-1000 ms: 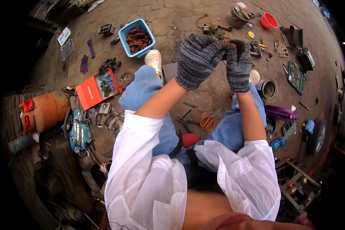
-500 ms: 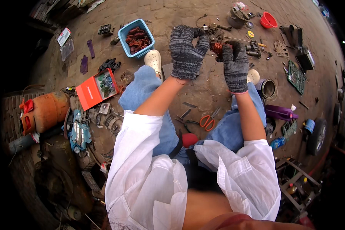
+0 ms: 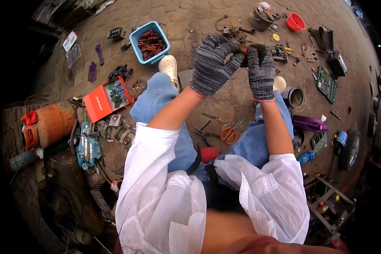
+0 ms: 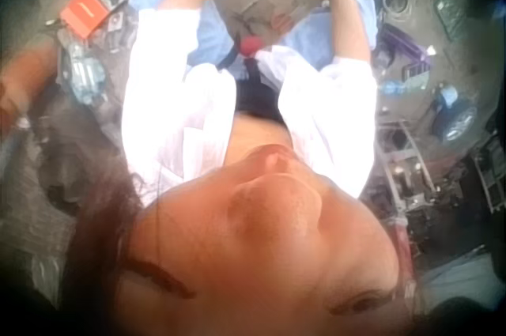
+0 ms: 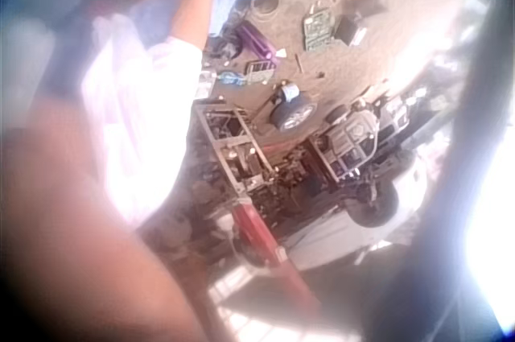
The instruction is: The person sits on the floor and winds a length of copper wire into a compact coil using gloved hands. The person repeatedly twists and shapes the wire, occasionally adjusting the coil's form.
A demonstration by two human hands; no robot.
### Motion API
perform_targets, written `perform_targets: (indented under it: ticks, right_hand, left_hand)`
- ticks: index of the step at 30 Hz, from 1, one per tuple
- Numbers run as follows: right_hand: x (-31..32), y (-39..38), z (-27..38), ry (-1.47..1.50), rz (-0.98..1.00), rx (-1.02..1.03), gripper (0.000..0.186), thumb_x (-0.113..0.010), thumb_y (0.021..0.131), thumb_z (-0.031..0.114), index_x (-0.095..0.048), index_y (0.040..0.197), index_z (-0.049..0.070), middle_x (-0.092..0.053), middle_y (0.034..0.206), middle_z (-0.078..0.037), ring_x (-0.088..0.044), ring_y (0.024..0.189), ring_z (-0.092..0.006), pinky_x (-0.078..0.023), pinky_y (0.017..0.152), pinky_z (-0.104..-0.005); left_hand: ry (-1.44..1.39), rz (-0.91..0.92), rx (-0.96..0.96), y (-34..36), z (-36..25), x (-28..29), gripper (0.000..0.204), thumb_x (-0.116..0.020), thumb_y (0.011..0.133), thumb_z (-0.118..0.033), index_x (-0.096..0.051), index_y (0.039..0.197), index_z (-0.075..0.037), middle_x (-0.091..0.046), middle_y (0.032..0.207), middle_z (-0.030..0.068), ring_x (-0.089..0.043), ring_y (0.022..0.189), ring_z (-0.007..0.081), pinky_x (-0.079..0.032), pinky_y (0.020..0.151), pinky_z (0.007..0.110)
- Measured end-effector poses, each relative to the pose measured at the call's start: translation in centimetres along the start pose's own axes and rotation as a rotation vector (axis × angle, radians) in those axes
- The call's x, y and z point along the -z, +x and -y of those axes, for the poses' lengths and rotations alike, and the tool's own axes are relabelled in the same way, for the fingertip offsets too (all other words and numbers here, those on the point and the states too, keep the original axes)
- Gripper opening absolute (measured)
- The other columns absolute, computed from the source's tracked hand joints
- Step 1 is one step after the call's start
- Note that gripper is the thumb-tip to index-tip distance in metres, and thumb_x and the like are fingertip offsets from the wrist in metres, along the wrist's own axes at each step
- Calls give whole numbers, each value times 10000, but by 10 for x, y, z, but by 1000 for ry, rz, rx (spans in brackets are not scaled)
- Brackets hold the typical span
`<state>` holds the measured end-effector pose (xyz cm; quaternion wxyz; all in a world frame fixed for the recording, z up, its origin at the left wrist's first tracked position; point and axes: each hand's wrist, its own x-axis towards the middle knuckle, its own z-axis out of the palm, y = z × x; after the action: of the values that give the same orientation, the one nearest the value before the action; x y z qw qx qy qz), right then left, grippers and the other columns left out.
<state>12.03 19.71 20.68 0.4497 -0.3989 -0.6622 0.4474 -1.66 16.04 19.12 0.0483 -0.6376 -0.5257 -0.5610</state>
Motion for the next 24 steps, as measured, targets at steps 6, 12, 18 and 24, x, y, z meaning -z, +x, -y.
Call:
perform_targets:
  ticks: [6,12,18,24]
  right_hand:
    - [1,3,-18,-195,-54,112,171,-511,870,140,-542,941,-12,-570,776,-83,-510,656,-127,-434,600,-262]
    - [-3,-2,-8,-238,-50,159,200,-538,843,135,-498,981,-5,-573,810,-102,-540,715,-167,-439,650,-278]
    - [-6,-4,-18,-301,-22,160,176,-538,840,67,-505,995,-12,-573,840,-102,-540,767,-165,-440,711,-274]
    - [-11,-7,-9,-19,82,54,175,-517,870,109,-489,994,-12,-582,819,-101,-571,682,-130,-461,631,-247]
  left_hand:
    - [44,8,-48,1,-7,-2,205,-701,610,-174,-632,776,-76,-559,766,115,-538,746,288,-439,646,391]
    - [57,-24,-5,-3,-7,-4,208,-697,605,-182,-624,757,-60,-552,756,119,-529,739,296,-427,651,400]
    - [-52,97,204,-6,0,-7,187,-677,620,-179,-621,739,-46,-538,742,130,-517,763,307,-421,679,418]
    - [-167,-33,457,9,7,7,167,-665,651,-137,-617,753,-13,-562,726,124,-549,692,268,-448,655,367]
